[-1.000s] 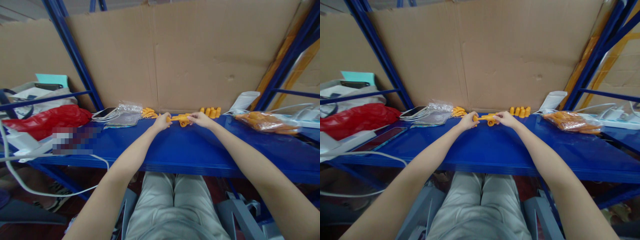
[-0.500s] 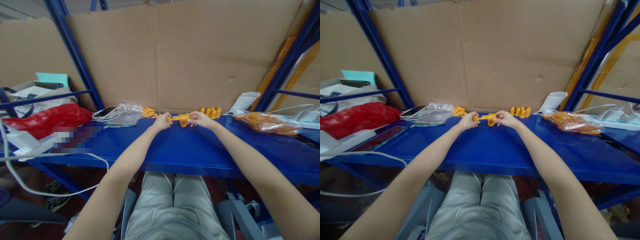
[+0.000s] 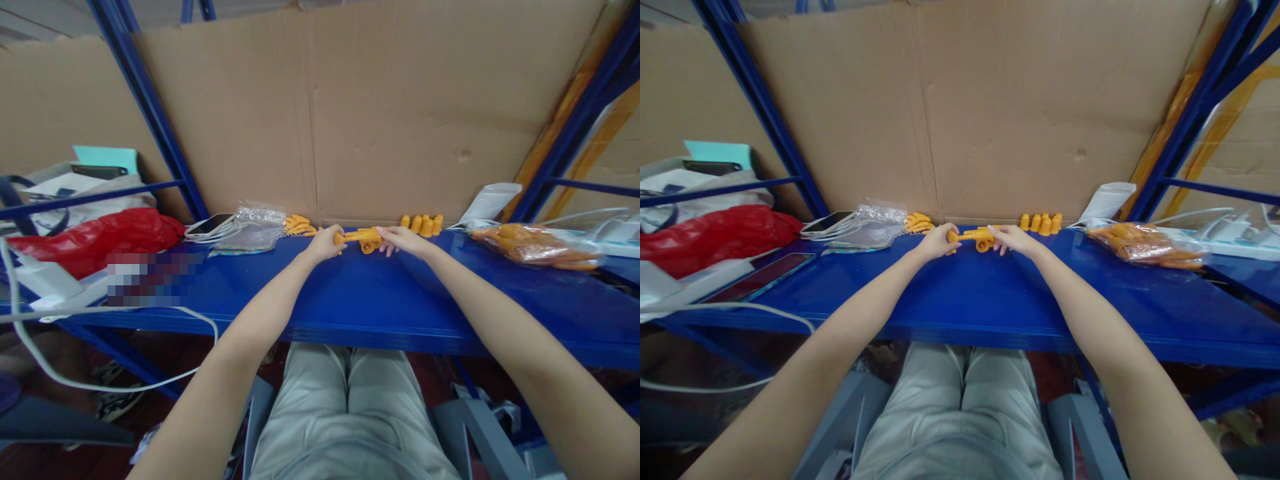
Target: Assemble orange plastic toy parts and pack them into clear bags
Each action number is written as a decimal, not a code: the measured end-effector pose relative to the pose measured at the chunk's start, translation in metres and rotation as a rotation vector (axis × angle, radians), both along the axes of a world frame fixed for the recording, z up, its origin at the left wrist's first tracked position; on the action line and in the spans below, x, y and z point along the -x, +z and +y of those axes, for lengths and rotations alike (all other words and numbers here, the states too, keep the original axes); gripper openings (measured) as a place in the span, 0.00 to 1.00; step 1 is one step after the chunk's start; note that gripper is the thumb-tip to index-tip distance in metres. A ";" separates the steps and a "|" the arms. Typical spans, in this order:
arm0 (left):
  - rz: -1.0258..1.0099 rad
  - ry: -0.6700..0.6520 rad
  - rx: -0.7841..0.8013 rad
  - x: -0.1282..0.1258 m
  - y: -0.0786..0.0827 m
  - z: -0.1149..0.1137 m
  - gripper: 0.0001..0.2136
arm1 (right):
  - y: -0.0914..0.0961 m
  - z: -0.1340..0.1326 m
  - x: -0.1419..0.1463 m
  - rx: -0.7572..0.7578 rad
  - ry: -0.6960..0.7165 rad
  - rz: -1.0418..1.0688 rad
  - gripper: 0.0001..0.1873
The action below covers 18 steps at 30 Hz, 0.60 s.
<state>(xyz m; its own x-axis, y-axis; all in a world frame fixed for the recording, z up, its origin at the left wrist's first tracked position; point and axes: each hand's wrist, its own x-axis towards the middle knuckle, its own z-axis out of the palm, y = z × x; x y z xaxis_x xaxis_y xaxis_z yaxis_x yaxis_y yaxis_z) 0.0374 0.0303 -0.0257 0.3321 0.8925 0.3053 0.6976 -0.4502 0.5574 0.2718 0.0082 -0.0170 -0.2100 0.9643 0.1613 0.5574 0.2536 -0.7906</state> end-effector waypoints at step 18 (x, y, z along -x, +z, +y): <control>0.014 0.006 -0.042 0.004 -0.002 0.004 0.12 | -0.005 0.006 0.002 -0.048 -0.005 -0.003 0.21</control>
<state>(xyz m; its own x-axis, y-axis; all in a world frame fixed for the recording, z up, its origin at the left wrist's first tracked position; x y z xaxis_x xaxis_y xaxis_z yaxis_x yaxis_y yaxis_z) 0.0338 0.0341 -0.0274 0.3316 0.8807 0.3383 0.7078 -0.4693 0.5280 0.2697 0.0141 -0.0224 -0.2055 0.9565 0.2071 0.5613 0.2885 -0.7757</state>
